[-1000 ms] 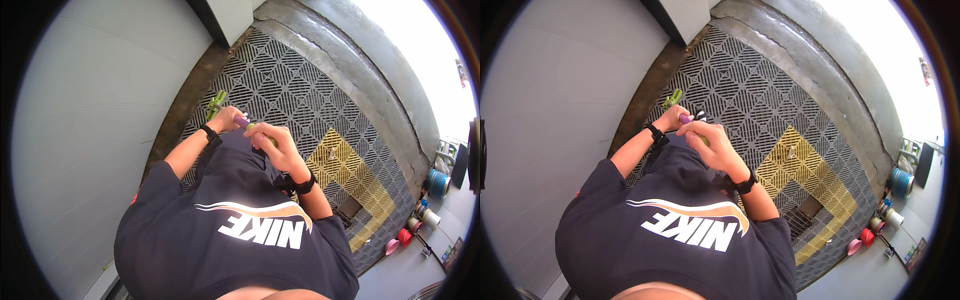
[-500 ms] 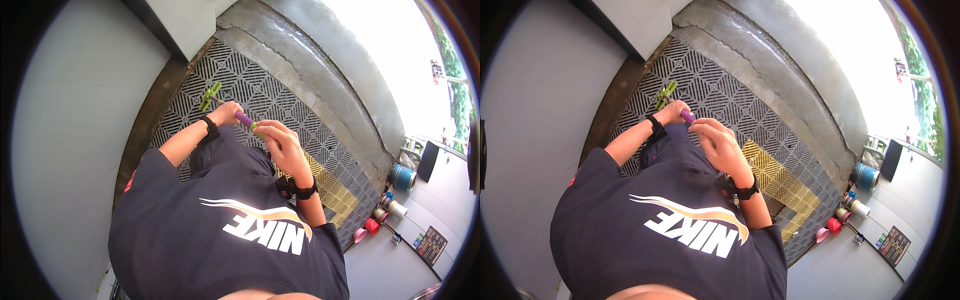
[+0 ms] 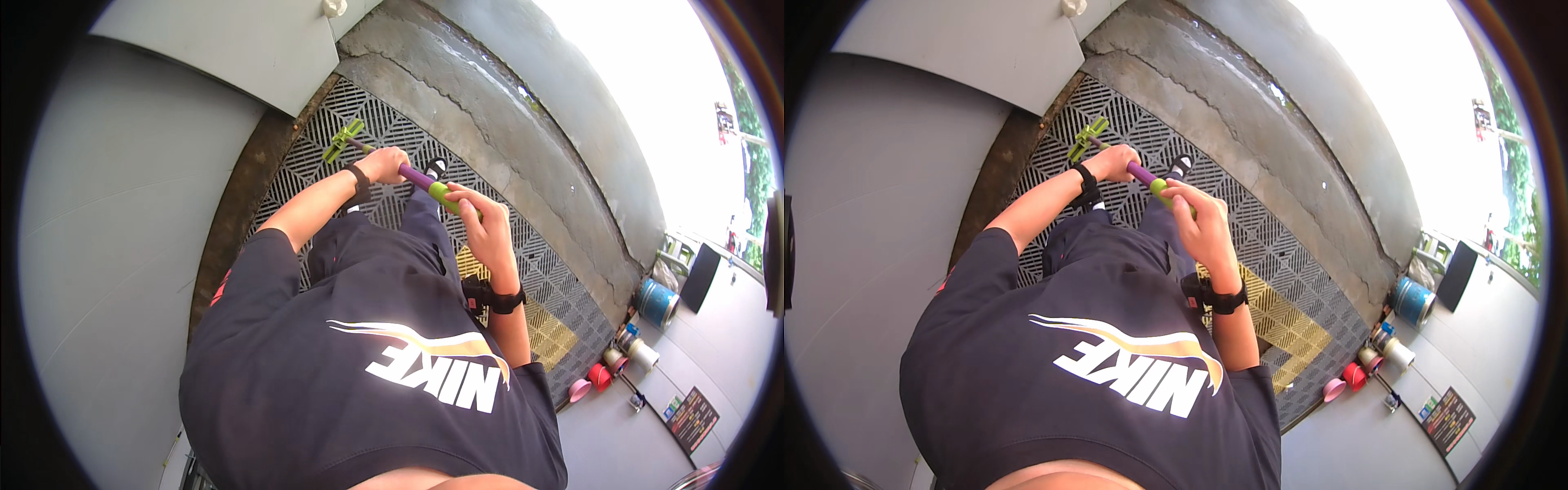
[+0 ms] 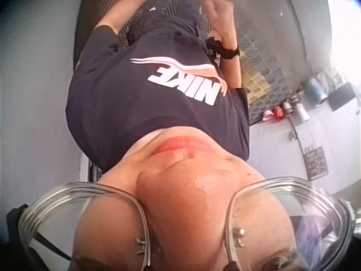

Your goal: The person assembles a floor brush by connecting multiple segments of a purple and green handle and tightening the threaded connectors by hand.

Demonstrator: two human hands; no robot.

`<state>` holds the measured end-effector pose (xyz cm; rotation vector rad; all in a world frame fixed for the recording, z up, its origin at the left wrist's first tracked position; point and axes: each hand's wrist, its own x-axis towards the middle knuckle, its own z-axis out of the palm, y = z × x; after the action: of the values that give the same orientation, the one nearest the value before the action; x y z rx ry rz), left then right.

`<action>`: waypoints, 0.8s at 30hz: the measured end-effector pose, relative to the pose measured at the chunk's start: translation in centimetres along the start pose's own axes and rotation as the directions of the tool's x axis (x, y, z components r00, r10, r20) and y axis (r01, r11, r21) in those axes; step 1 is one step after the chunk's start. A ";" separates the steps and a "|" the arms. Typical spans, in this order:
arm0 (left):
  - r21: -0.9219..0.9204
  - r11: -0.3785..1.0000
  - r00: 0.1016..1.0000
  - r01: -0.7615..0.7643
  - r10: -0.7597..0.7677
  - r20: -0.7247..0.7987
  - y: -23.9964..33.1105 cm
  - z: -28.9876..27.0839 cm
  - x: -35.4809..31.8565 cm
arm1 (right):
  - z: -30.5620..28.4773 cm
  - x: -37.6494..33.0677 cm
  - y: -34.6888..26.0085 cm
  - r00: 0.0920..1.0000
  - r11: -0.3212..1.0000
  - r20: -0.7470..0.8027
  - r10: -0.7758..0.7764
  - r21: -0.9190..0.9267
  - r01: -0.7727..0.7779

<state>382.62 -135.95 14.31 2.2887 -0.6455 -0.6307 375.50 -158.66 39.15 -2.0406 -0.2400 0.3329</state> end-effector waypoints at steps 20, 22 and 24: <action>-0.619 0.622 0.515 0.479 -0.770 -0.376 -12.0 2.5 16.4 | -2.3 22.6 17.5 0.505 0.704 0.621 0.599 -0.108 -0.702; -0.696 0.334 0.373 0.635 -0.922 -0.102 -12.8 1.3 16.3 | -1.1 22.8 15.8 0.452 0.645 0.648 0.613 -0.081 -0.760; -0.649 0.327 0.342 0.687 -0.933 -0.107 -13.7 0.4 17.0 | 0.0 23.9 14.6 0.428 0.599 0.702 0.569 0.002 -0.800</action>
<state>399.08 -137.34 0.00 1.9653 1.0190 -0.5381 398.41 -158.16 23.08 -1.4891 0.2935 1.5353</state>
